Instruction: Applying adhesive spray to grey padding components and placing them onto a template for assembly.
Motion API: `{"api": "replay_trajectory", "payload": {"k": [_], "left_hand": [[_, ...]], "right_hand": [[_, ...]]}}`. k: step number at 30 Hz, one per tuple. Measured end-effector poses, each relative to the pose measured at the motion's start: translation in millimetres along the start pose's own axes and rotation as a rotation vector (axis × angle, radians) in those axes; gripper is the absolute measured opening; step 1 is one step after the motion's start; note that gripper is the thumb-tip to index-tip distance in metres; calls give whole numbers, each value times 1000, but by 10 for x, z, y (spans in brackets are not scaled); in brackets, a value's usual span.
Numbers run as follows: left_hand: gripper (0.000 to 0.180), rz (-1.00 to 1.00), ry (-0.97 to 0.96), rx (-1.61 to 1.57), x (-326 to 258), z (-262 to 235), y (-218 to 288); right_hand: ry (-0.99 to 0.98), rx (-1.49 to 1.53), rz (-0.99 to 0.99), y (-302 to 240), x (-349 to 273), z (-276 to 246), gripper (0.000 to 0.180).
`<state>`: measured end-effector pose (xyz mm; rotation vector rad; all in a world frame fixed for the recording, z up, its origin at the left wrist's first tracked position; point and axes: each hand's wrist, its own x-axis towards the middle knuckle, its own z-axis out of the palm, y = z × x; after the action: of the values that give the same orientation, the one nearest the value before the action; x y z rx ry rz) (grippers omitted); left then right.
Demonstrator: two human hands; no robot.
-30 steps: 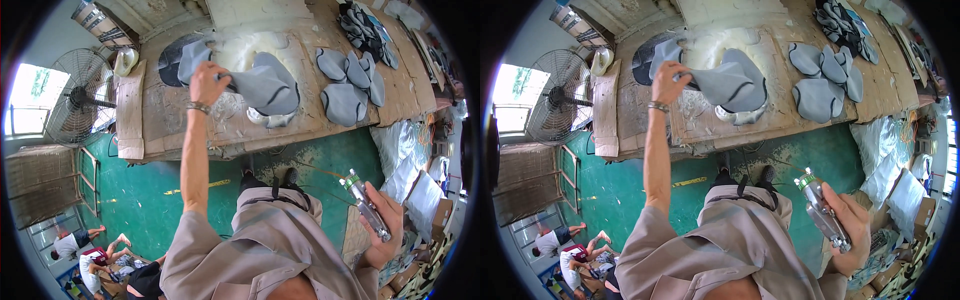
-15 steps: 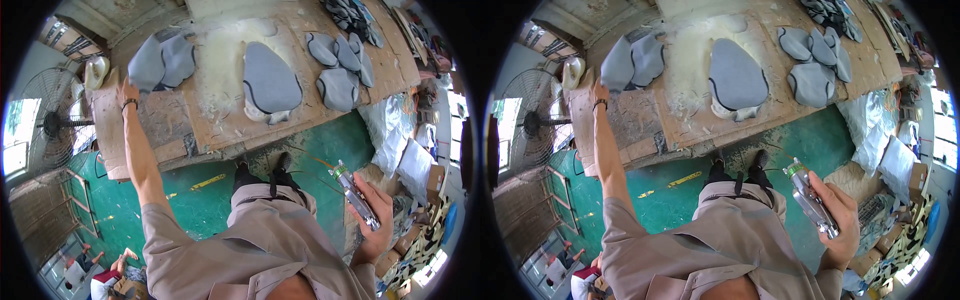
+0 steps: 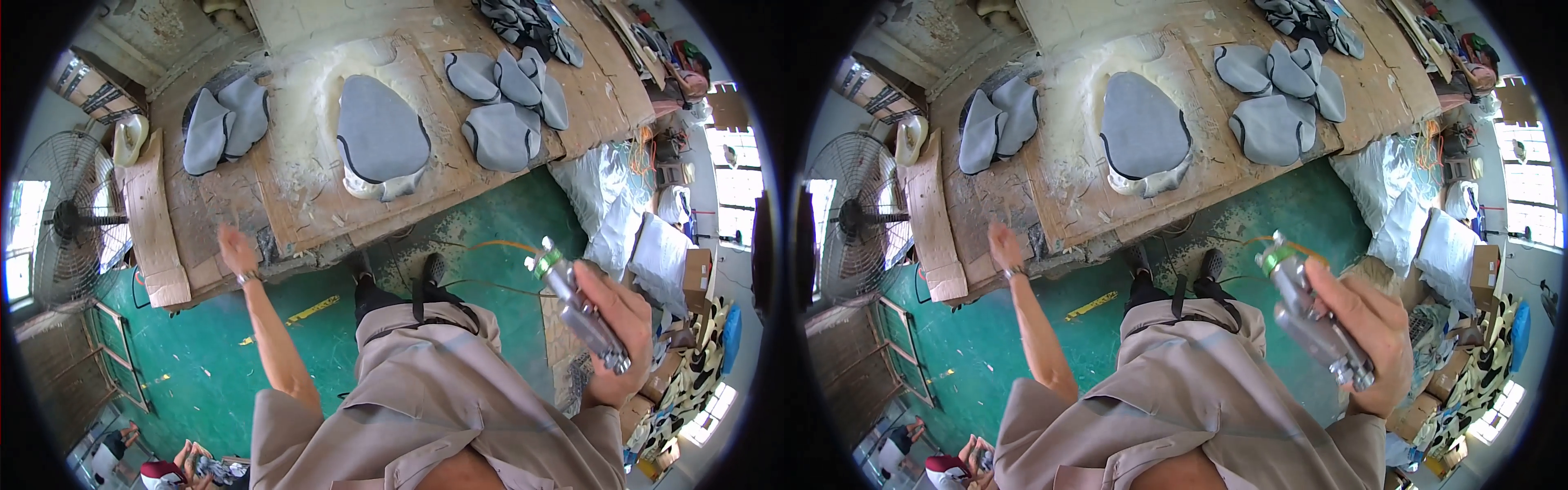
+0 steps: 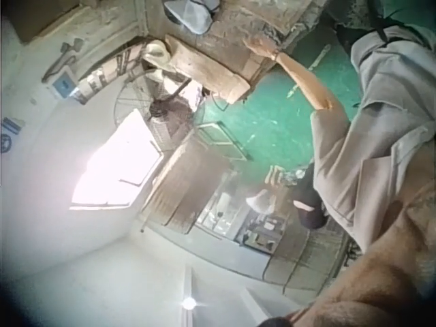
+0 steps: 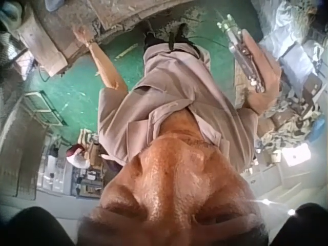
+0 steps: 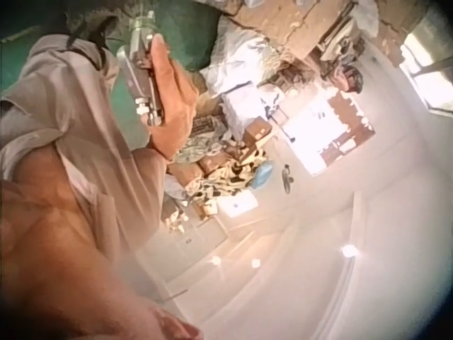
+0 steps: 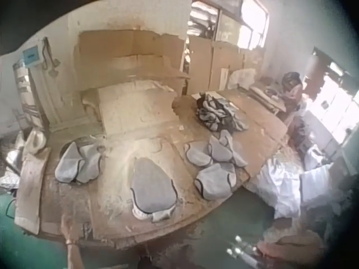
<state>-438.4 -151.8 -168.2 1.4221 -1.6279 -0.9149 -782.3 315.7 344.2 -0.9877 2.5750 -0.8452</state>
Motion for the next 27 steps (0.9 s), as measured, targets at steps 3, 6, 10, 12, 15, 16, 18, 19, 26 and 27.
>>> {"api": "replay_trajectory", "payload": {"k": [3,6,10,12,15,16,18,19,26,27], "left_hand": [[51,-152,-27,10,-1277,160,-260],[47,-359,-82,112,-2406,21,-645],[52,-793,-192,384,-3728,-289,-1065],[54,-941,-207,311,-4185,-302,-982],[52,-1134,-242,233,-4505,-270,-930],[51,-1233,-218,216,-4575,-447,-974],[49,-1277,-246,105,-4585,-487,-1044],[47,-1331,-273,6,-4555,-496,-1085],[40,-1026,-366,-74,-3839,-344,-1032],[40,-1004,-370,-98,-3742,-323,-1029]], "right_hand": [[-280,-124,-328,369,-111,-316,66],[-132,-197,-397,572,-208,-428,69],[-48,-30,-471,986,-212,-458,69],[-97,-75,-498,1104,-389,-575,68],[-266,-41,-434,1082,-548,-752,71],[-263,-16,-460,1176,-568,-693,71],[-190,81,-383,1092,-673,-672,73],[-179,76,-389,1029,-725,-633,73],[-135,37,-263,376,-897,-239,53],[-97,21,-294,286,-885,-167,59]]}}
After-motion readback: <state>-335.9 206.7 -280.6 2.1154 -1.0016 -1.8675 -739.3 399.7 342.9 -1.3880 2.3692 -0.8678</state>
